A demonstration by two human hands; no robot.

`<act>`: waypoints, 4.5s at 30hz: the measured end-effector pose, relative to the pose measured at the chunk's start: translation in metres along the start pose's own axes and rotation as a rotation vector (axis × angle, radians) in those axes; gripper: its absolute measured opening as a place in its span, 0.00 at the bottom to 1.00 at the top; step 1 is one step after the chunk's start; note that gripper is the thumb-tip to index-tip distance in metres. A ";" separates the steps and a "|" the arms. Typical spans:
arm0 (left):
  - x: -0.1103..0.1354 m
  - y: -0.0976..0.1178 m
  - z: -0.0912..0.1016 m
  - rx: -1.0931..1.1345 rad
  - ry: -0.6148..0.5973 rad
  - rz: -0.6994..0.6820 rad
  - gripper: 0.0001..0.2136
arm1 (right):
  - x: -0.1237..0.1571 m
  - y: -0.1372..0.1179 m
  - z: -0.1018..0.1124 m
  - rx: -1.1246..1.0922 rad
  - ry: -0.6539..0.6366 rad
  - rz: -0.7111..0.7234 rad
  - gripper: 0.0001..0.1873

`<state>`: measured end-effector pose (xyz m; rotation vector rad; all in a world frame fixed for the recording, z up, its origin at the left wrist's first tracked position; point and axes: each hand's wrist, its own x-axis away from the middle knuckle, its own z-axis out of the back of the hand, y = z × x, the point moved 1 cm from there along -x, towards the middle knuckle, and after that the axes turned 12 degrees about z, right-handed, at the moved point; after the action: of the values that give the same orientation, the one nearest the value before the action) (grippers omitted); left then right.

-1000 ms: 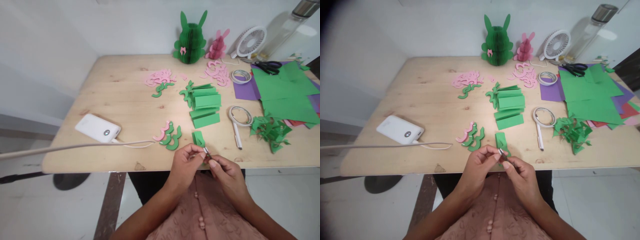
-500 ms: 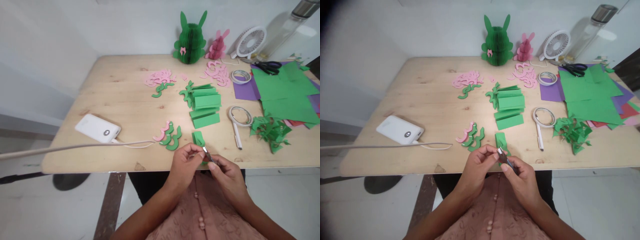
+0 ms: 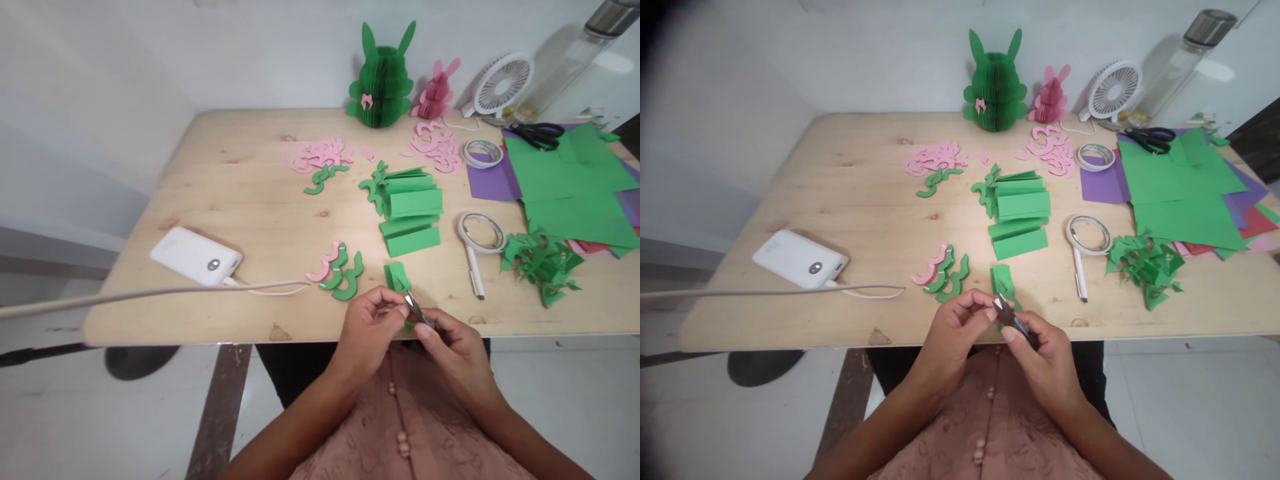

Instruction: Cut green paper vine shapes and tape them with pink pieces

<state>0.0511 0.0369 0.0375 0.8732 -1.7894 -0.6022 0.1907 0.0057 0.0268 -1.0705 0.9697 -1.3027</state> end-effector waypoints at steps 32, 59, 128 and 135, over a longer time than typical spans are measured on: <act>-0.002 -0.006 -0.003 0.059 0.021 -0.034 0.03 | 0.001 0.001 -0.001 -0.020 0.026 0.021 0.14; -0.003 -0.010 -0.004 0.064 0.037 -0.030 0.04 | 0.002 0.006 0.001 0.052 0.021 0.022 0.13; -0.003 -0.011 -0.003 0.090 0.033 -0.011 0.04 | 0.004 0.003 0.001 0.160 0.004 0.063 0.13; -0.001 -0.004 -0.001 0.090 -0.013 0.010 0.02 | 0.006 0.001 0.004 0.189 -0.003 0.073 0.12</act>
<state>0.0531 0.0351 0.0338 0.9226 -1.8432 -0.5259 0.1952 0.0001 0.0267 -0.8844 0.8566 -1.3047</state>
